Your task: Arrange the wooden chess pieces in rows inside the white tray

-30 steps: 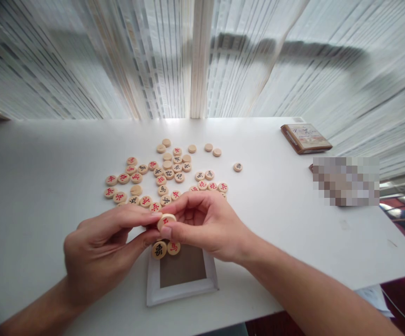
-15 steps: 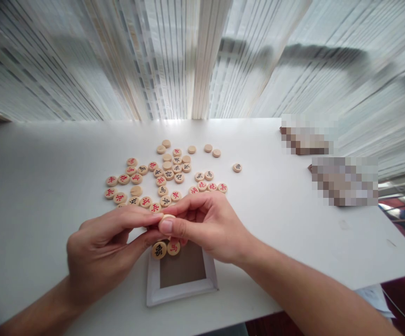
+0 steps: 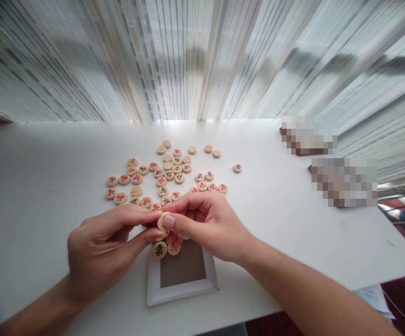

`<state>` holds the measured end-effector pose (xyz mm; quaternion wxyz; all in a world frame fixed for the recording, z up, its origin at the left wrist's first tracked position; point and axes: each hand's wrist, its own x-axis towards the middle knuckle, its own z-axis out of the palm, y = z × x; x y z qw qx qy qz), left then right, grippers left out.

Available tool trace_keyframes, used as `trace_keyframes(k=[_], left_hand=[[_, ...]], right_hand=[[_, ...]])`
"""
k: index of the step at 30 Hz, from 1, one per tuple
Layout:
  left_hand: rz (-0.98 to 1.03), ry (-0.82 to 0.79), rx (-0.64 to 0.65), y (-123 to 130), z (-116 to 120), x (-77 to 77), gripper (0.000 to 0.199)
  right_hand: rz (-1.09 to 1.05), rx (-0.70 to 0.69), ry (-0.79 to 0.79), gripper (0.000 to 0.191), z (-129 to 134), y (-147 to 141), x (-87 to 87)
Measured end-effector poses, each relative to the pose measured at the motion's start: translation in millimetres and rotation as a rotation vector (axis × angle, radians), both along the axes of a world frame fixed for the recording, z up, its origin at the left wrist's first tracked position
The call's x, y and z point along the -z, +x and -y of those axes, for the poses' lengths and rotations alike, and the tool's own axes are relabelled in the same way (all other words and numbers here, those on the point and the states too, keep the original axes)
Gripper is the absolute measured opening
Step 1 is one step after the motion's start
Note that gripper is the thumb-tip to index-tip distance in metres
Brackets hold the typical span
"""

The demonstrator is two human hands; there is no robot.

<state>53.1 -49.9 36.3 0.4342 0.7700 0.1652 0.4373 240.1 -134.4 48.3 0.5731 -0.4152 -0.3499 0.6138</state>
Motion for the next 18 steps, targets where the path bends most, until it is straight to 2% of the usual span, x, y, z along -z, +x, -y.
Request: trace_keyframes(k=[6,12,18], left_hand=[[-0.015,0.076,0.035,2.1,1.1,-2.1,0.03],[-0.007,0.06,0.026,0.6,-1.2,4.3,0.028],[-0.009,-0.107,-0.006,-1.9,-2.9,5.4,0.03]], right_hand=[[-0.054,0.051,-0.088,0.038,-1.0,-4.2,1.5],[0.017,0.023,-0.05,0.028,-0.6,-0.8,2.0],[0.029,-0.003,-0.003,0.022,1.2,0.6,3.6]])
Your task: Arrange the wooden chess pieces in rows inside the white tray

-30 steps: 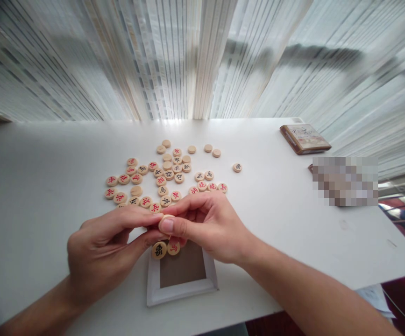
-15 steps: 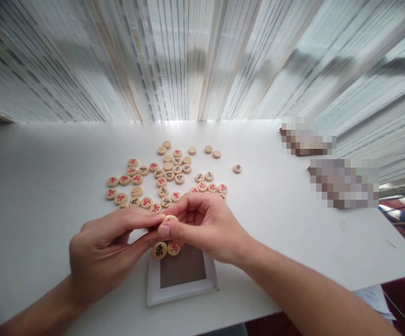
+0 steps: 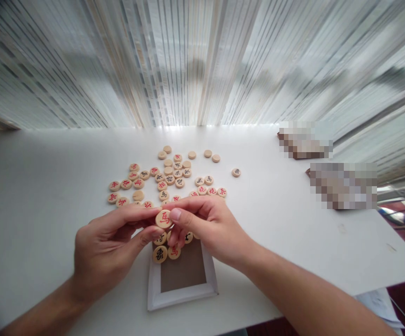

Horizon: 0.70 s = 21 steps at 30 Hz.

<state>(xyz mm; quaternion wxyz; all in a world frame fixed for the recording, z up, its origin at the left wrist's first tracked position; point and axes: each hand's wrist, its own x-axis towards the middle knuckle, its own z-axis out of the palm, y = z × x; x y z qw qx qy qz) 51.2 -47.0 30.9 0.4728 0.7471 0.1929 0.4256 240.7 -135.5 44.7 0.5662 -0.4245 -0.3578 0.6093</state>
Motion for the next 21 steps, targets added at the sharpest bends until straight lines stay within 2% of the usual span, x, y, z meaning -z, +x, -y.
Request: trace_keyframes(k=[6,11,18,21], left_hand=[[0.013,-0.134,0.02,3.2,0.7,-5.1,0.026],[0.032,-0.149,0.034,5.0,1.6,-7.8,0.026],[0.021,-0.089,0.034,3.0,2.1,-1.1,0.032],[0.03,-0.115,0.037,3.1,2.0,-1.6,0.031]], right_hand=[[-0.002,0.11,-0.025,0.041,-1.4,-4.2,-4.2],[-0.041,0.131,-0.036,0.038,-3.8,-4.8,-3.2],[-0.069,0.15,-0.041,0.036,-6.0,-6.0,2.7],[-0.052,0.145,-0.049,0.032,-5.7,-4.2,6.3]])
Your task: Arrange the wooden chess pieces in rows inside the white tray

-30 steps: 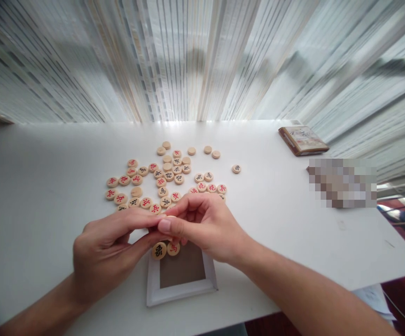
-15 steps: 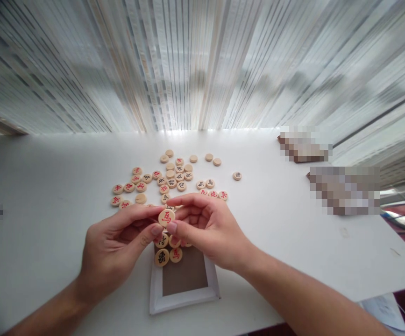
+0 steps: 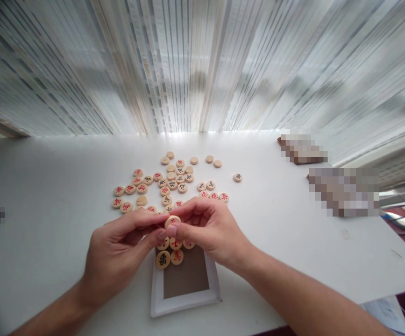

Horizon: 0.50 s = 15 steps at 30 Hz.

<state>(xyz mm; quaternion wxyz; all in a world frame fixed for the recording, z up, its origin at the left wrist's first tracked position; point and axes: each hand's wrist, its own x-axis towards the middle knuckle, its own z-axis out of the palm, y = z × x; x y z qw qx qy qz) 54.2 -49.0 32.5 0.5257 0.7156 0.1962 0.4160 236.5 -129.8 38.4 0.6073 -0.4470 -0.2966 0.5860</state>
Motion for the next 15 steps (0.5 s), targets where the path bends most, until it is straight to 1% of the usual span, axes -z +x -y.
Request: trace_keyframes(k=[4,8,11,13,15], left_hand=[[0.031,-0.136,0.041,2.4,0.1,-2.7,0.028],[0.066,-0.303,0.078,5.8,-0.2,-5.6,0.024],[0.075,-0.415,0.084,7.7,-1.0,-7.6,0.019],[0.081,-0.458,0.093,8.5,-1.5,-7.7,0.016],[0.088,-0.485,0.099,9.1,-1.8,-6.9,0.015]], right_hand=[[0.071,-0.018,0.0,0.025,1.8,3.1,-1.6],[0.138,-0.048,0.057,0.024,3.2,1.7,-7.8],[0.227,-0.012,0.129,0.029,4.2,-1.3,-7.0],[0.341,0.034,0.202,0.032,5.0,-2.3,-3.5],[0.54,0.107,0.299,0.031,5.9,-2.0,0.5]])
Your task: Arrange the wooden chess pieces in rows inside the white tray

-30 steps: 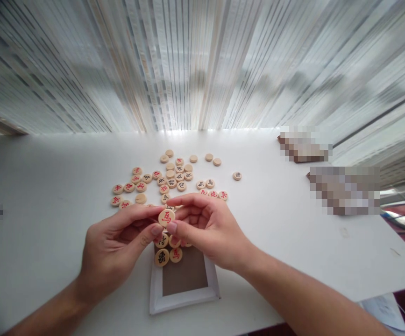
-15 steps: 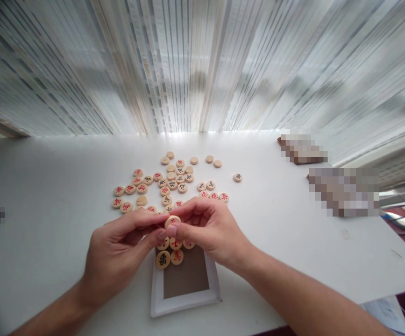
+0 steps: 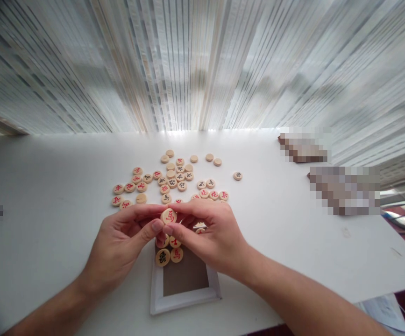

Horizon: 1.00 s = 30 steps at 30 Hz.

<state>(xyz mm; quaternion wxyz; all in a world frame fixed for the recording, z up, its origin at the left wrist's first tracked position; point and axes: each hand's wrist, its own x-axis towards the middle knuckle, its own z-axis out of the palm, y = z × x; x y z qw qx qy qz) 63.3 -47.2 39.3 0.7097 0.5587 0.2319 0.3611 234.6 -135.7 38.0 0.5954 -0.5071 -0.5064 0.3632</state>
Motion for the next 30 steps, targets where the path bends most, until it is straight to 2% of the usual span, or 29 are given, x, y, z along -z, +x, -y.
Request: trace_keyframes(k=[3,6,14,19,25,30], left_hand=[[-0.017,0.01,-0.018,0.4,0.5,1.7,0.016],[-0.033,0.02,-0.018,0.4,1.7,2.9,0.016],[0.056,-0.22,0.063,-1.9,1.1,4.8,0.014],[-0.01,-0.341,0.15,-4.4,-0.6,4.3,0.022],[-0.021,-0.308,0.08,-3.9,-1.0,2.5,0.027],[0.048,-0.29,0.109,-2.8,0.8,0.2,0.031]], right_hand=[[0.319,0.12,0.173,0.025,1.0,1.7,3.4],[0.46,0.147,0.249,0.022,1.3,2.2,3.4],[0.471,0.118,0.333,0.033,1.9,-2.1,0.9],[0.522,0.11,0.375,0.038,2.9,-1.8,0.0],[0.462,0.061,0.351,0.036,1.4,0.5,3.2],[0.437,0.073,0.323,0.033,2.4,0.1,4.2]])
